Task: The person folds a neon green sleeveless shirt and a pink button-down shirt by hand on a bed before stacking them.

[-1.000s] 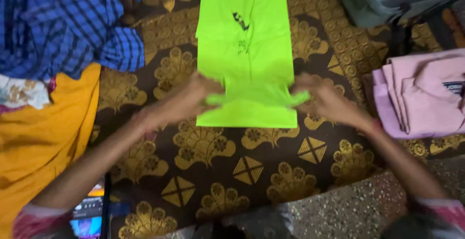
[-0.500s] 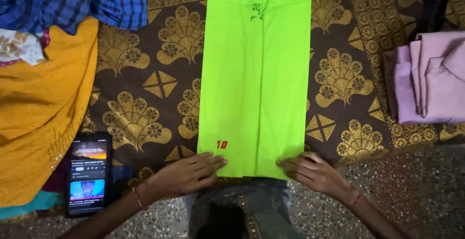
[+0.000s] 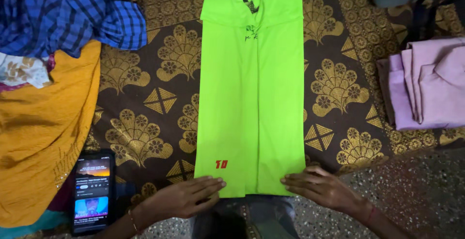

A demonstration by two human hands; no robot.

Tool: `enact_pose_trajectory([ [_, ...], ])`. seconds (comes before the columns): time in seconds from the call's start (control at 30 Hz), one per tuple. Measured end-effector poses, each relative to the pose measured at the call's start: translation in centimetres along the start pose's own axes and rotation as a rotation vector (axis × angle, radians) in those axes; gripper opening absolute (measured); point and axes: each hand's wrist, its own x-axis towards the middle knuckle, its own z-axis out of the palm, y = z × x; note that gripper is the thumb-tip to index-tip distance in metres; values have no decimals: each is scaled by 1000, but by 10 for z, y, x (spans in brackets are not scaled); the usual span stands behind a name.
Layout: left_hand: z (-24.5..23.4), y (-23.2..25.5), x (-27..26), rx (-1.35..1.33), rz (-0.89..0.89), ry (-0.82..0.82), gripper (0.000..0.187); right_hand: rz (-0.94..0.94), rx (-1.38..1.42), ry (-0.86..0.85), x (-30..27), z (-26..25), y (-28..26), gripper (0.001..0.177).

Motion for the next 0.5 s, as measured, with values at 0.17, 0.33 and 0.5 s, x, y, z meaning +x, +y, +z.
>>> enact_pose_trajectory([
  [0.17, -14, -5, 9, 41, 33, -20, 32, 12, 92, 26, 2, 1, 5, 53],
  [0.33, -31, -10, 20, -113, -63, 74, 32, 130, 374, 135, 9, -5, 17, 46],
  [0.5, -55, -36, 44, -548, -521, -70, 46, 161, 592, 196, 38, -44, 33, 38],
])
